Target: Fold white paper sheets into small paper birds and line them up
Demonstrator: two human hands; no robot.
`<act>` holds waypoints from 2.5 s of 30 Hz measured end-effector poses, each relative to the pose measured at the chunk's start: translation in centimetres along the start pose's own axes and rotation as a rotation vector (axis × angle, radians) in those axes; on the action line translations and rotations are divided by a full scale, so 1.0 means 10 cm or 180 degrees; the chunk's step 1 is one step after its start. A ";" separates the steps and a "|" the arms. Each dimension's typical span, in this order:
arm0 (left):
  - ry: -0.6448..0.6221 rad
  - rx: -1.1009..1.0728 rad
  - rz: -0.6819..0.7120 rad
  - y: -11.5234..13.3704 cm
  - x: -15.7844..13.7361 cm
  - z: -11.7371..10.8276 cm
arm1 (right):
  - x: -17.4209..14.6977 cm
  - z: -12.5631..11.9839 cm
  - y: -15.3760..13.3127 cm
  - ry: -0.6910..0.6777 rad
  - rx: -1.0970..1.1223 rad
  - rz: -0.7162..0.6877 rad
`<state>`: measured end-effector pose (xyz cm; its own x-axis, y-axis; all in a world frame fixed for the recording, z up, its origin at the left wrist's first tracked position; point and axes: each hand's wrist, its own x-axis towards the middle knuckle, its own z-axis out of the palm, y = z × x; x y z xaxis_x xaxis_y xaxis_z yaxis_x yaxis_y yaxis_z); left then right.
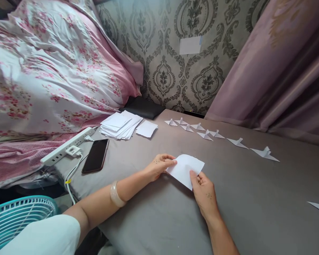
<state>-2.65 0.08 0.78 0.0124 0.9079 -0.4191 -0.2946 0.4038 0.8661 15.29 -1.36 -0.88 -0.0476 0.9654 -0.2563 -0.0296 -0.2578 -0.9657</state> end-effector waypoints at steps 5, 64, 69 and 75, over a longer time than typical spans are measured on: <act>-0.0083 -0.0250 -0.0172 -0.03 0.05 -0.07 | -0.05 -0.04 -0.06 -0.0356 -0.0168 0.0275; -0.0798 0.3891 0.2440 -0.12 -0.12 -0.16 | -0.24 -0.47 -0.31 -0.0882 -0.2724 -0.0523; -0.0521 0.3811 0.2135 -0.14 -0.16 -0.12 | -0.20 -0.37 -0.27 -0.0671 -0.2884 -0.0598; -0.0080 0.3599 0.1726 -0.16 -0.15 -0.08 | -0.17 -0.33 -0.24 -0.0292 -0.2769 -0.0432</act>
<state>-2.98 -2.04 -0.17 0.1681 0.9840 0.0584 0.7159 -0.1625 0.6790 18.75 -2.29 1.73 -0.1798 0.9691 -0.1691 0.7273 0.0153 -0.6861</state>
